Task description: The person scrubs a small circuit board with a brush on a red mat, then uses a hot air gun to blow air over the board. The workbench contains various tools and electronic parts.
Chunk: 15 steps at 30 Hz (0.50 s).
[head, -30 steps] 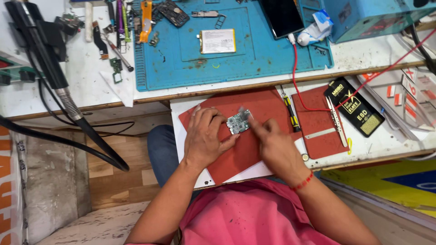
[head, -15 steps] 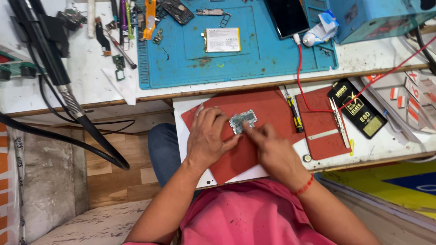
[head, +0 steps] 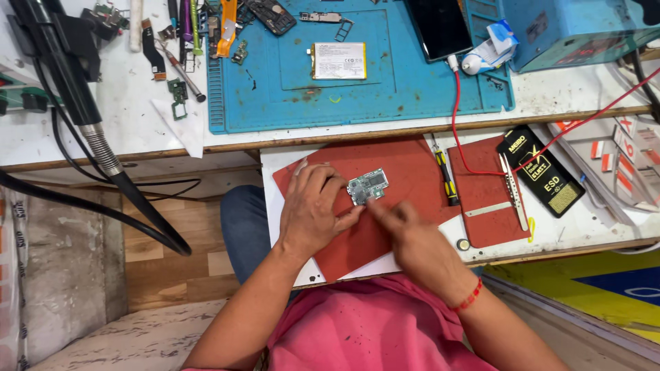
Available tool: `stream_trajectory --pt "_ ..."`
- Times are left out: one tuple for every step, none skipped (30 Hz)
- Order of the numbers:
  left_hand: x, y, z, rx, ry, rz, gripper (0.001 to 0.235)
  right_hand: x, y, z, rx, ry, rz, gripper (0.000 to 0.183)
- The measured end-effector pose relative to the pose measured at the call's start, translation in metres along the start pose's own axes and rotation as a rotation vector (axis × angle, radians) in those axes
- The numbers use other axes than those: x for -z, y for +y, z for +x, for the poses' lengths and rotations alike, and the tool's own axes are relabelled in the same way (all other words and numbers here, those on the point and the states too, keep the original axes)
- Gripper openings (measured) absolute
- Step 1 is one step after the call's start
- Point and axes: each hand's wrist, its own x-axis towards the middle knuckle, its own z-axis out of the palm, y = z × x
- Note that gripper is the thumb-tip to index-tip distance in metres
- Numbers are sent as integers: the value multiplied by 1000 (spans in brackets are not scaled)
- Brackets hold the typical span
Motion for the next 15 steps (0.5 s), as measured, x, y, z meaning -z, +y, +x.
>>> stream_trajectory --pt "0 0 0 -14 -7 2 50 1 -2 -1 -19 -65 -15 66" --pt "0 1 -1 -3 -12 -5 49 2 -5 -2 -38 -131 -29 69" --pt "-1 2 0 7 -9 -17 49 4 -5 -1 -65 -60 -50 66" --pt "-2 3 1 17 -7 -28 48 6 -6 0 -90 11 -71 64" --pt "-3 4 1 6 5 -18 49 7 -6 3 -105 76 -92 61" --pt "-4 4 0 -5 17 -7 50 8 -5 4 -27 43 -66 61" --pt "-2 2 -1 -18 20 10 51 5 -7 7 49 12 -29 60" --pt "-1 0 -2 -15 17 9 50 2 -7 8 125 -19 8 60" --pt "-2 -1 -3 -15 13 0 50 0 -6 7 46 18 -16 59" --pt "-4 -2 -5 -16 9 -8 49 -3 -4 6 -33 56 -40 57" --pt "-7 -3 -5 -17 13 -8 50 -4 0 7 -102 93 -69 56" --pt "-10 -3 -5 -19 18 -7 50 -4 3 6 -48 45 -62 60" --pt "-10 -4 -7 -18 21 3 50 -6 5 5 12 -5 -48 63" --pt "-10 -2 -9 -39 25 2 52 -8 5 1 73 -54 -34 67" --pt "-9 0 -8 -58 36 9 54 -8 6 -1 89 17 -12 64"
